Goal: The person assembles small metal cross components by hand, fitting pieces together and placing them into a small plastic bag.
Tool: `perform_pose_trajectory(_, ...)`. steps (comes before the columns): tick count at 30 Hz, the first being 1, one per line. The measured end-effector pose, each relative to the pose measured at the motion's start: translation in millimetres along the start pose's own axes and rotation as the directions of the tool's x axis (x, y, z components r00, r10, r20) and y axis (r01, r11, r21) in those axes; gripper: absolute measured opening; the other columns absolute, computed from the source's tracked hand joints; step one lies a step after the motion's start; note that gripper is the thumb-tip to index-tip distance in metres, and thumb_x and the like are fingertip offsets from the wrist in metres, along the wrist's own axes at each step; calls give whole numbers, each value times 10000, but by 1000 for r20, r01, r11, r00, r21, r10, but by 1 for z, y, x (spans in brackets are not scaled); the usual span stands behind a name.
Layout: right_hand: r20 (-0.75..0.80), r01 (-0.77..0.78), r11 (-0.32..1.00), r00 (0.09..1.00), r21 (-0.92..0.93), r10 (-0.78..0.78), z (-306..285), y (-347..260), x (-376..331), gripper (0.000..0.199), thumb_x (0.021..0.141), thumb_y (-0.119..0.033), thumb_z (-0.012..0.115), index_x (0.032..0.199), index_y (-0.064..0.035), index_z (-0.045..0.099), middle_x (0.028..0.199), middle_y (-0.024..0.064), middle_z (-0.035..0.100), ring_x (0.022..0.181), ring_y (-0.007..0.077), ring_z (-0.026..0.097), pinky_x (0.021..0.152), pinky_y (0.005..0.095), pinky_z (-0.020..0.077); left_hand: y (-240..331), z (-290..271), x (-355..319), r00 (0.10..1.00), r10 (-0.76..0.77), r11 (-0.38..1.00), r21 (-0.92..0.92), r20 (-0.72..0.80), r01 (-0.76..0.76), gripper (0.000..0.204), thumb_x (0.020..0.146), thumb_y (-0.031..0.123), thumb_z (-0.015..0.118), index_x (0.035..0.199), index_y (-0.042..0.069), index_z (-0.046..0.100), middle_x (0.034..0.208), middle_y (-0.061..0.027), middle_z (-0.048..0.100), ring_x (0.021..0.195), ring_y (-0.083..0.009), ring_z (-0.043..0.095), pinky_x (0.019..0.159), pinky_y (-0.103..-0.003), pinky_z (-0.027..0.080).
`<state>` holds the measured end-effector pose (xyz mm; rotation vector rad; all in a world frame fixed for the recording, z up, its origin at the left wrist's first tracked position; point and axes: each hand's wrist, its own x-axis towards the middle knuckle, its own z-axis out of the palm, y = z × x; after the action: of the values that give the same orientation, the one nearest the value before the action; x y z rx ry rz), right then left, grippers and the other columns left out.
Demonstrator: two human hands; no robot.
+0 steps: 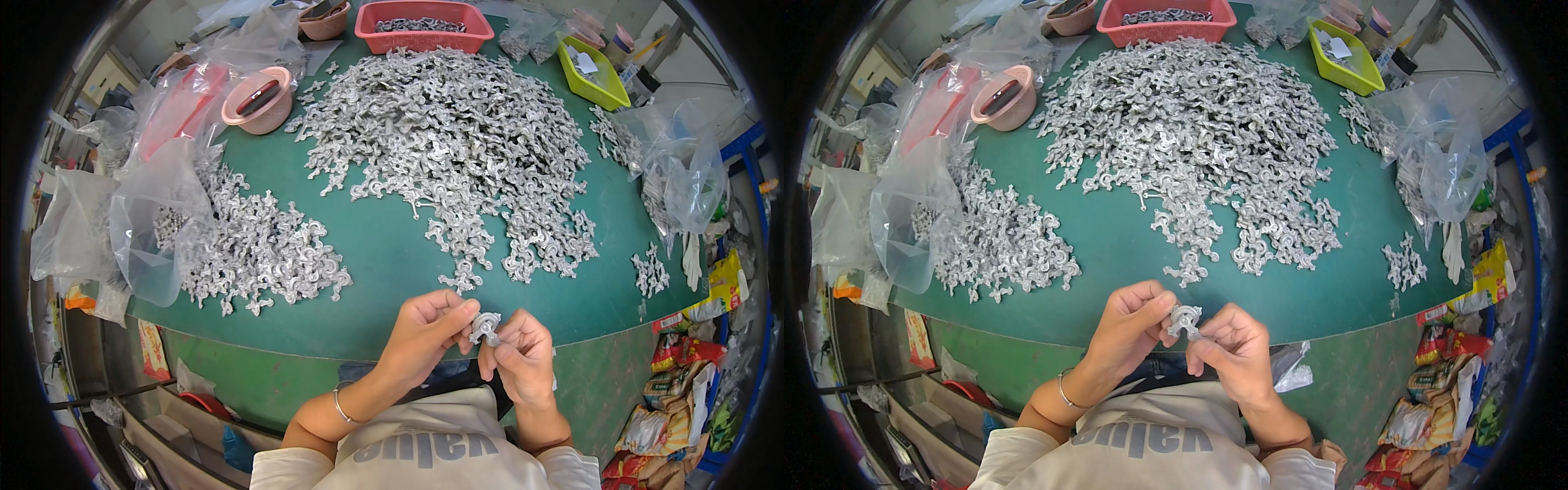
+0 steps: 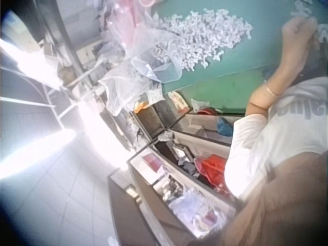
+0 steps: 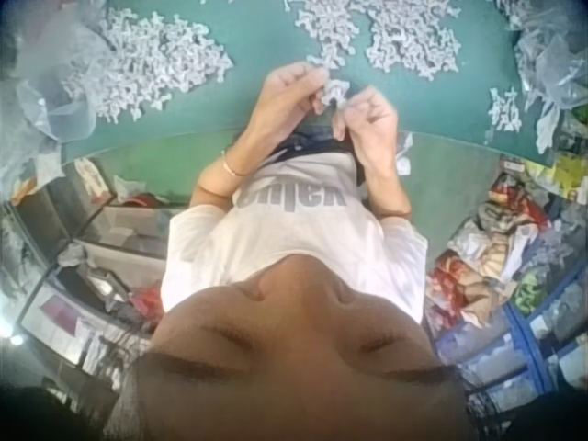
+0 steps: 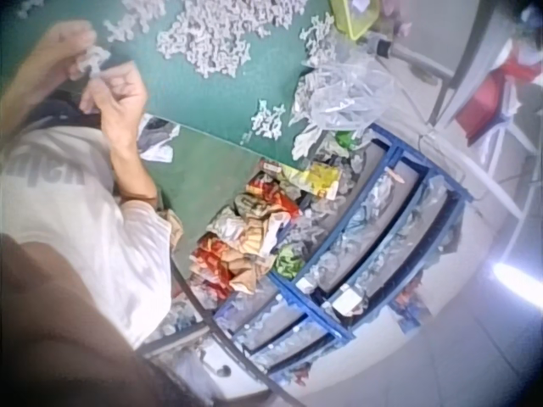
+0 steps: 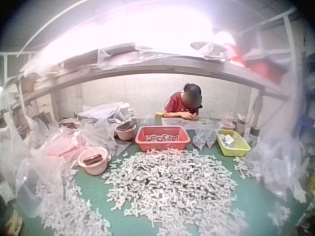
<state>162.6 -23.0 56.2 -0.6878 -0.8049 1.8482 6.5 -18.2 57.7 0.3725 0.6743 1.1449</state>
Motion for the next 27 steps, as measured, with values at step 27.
perform_pose_trajectory(27, -23, 36, 985, 999, -170, -41, 9, 6, -12, 265, 699, 127, 638, 806, 4, 429, 771, 152, 591, 656, 136, 572, 560, 243, 473, 1, 5, 0, 998, 49, 993, 108, 33, -53, 103, 825, 84, 598, 770, 11, 550, 685, -53, 582, 544, -64, 501, 475, -190, 392)
